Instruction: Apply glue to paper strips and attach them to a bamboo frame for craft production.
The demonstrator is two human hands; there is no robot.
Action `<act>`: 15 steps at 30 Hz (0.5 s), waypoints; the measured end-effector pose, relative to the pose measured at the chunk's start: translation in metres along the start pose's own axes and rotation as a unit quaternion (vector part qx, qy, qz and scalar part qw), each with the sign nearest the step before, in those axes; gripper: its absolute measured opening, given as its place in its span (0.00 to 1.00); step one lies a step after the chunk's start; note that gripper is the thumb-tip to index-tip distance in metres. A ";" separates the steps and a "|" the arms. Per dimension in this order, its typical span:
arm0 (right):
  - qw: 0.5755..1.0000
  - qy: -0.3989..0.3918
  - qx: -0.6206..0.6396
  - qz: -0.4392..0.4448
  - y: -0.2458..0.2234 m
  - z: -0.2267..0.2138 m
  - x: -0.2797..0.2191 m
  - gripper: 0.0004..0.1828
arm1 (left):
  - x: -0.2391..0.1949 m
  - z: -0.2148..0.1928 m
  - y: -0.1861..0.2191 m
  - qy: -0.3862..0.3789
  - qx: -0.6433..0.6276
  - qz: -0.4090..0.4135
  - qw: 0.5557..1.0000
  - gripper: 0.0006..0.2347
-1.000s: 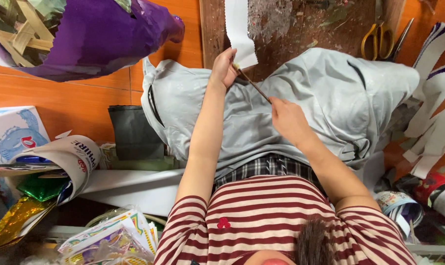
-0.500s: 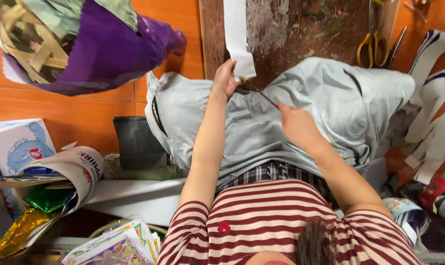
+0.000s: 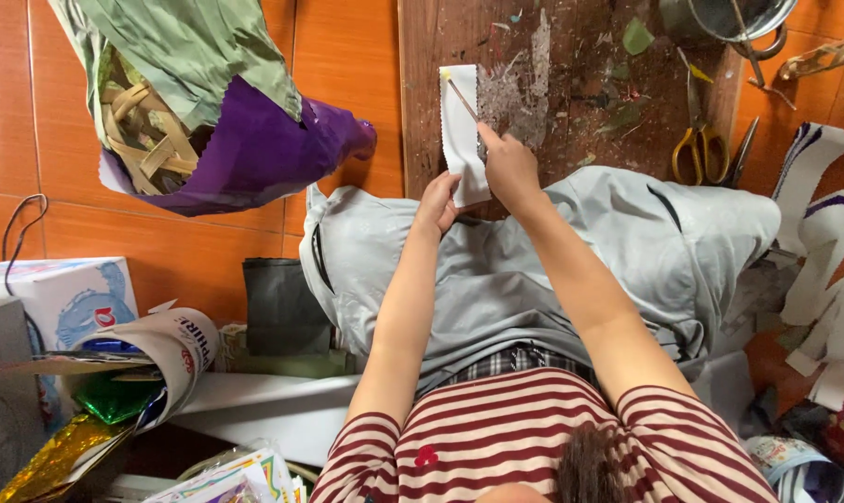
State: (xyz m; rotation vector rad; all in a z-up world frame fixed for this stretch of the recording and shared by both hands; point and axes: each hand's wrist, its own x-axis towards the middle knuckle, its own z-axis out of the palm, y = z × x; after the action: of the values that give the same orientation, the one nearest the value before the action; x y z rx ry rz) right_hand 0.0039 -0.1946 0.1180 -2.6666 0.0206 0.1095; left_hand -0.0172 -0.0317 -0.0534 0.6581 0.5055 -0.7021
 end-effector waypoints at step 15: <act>0.798 0.202 0.548 0.149 0.223 -0.089 0.045 0.19 | -0.001 0.014 0.006 -0.009 0.008 0.000 1.000 0.15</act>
State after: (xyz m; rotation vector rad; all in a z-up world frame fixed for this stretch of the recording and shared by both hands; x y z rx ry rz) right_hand 0.0478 -0.4333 0.0925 -1.4500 0.4875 -0.2957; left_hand -0.0112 -0.0374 -0.0413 0.6669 0.4845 -0.7122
